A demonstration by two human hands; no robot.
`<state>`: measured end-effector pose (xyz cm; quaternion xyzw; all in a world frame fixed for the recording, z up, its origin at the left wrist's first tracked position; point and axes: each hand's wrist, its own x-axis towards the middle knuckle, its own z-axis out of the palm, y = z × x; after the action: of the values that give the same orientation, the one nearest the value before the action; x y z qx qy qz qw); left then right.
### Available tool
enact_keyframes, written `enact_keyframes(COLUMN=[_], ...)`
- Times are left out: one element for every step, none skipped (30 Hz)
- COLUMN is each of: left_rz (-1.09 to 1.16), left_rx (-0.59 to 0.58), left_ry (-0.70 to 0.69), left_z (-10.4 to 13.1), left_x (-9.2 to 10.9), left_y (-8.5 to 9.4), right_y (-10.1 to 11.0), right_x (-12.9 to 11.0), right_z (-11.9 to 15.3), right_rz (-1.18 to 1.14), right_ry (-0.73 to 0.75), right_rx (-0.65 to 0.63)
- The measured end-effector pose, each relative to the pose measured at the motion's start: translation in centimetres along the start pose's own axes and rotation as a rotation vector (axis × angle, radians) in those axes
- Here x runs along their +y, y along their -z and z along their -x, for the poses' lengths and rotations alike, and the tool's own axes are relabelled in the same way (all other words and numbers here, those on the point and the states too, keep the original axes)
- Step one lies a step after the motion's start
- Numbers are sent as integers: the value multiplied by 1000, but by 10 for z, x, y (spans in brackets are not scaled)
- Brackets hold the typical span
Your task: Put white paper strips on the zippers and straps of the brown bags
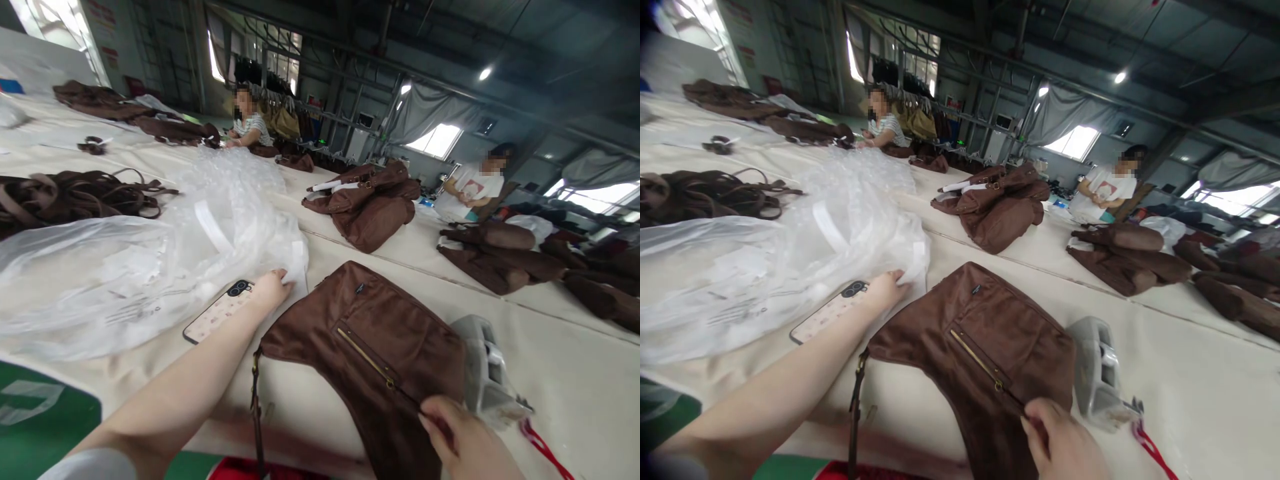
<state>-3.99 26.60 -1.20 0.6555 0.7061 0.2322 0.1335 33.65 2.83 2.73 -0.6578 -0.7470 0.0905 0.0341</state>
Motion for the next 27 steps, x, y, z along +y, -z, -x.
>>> enact_keyframes(left_rz=[41,120,250,435,669,931,1188,1428,1637,1802,1922,1995,2028,2018,1973,1906,1829,1742,1654,1573,1505,1449,1401,1354,1306,1256,1206], left_rx=[26,66,108,138,133,67,-64,-233,-409,-577,-725,-844,-933,-1000,-1043,-1051,-1020,-964,-893,-814,-731,-650,-582,-529,-493,-471,-460], left_ry=[-24,-40,-40,-11,39,97,149,181,182,149,95,39,-15,-57,-78,-75,-56,-29,0,20,21,13,5,0,-1,0,0], left_z=[2,4,7,10,13,16,20,24,28,33,38,43,47,51,54,56,58,59,59,58,57,56,55,54,53,53,54], left_x=[3,6,9,13,16,19,21,23,24,24,24,24,25,26,28,31,35,38,42,45,48,49,50,50,50,50,51], left_y=[2,5,8,12,17,23,29,37,44,50,56,60,61,61,58,54,48,41,34,27,21,14,9,5,2,0,-1], right_y=[-8,-17,-27,-38,-48,-57,-63,-67,-69,-67,-64,-59,-54,-49,-45,-43,-43,-43,-45,-48,-50,-52,-53,-53,-52,-51,-49], right_x=[-4,-9,-15,-20,-25,-29,-31,-33,-33,-33,-33,-33,-33,-34,-35,-37,-40,-43,-47,-51,-55,-59,-62,-63,-64,-63,-62], right_z=[-7,-14,-21,-27,-33,-39,-45,-52,-60,-69,-78,-89,-101,-114,-128,-142,-156,-168,-179,-188,-194,-198,-199,-199,-197,-194,-191], right_rz=[29,67,111,152,187,214,232,242,245,243,240,236,231,226,221,215,207,199,191,181,169,155,138,118,98,83,76], right_ry=[41,82,112,125,126,127,132,146,166,188,207,225,242,260,280,298,311,317,315,304,287,268,254,241,225,206,179], right_rx=[74,157,234,291,331,362,387,398,394,379,355,328,301,280,264,255,253,258,273,297,329,365,400,433,461,481,493])
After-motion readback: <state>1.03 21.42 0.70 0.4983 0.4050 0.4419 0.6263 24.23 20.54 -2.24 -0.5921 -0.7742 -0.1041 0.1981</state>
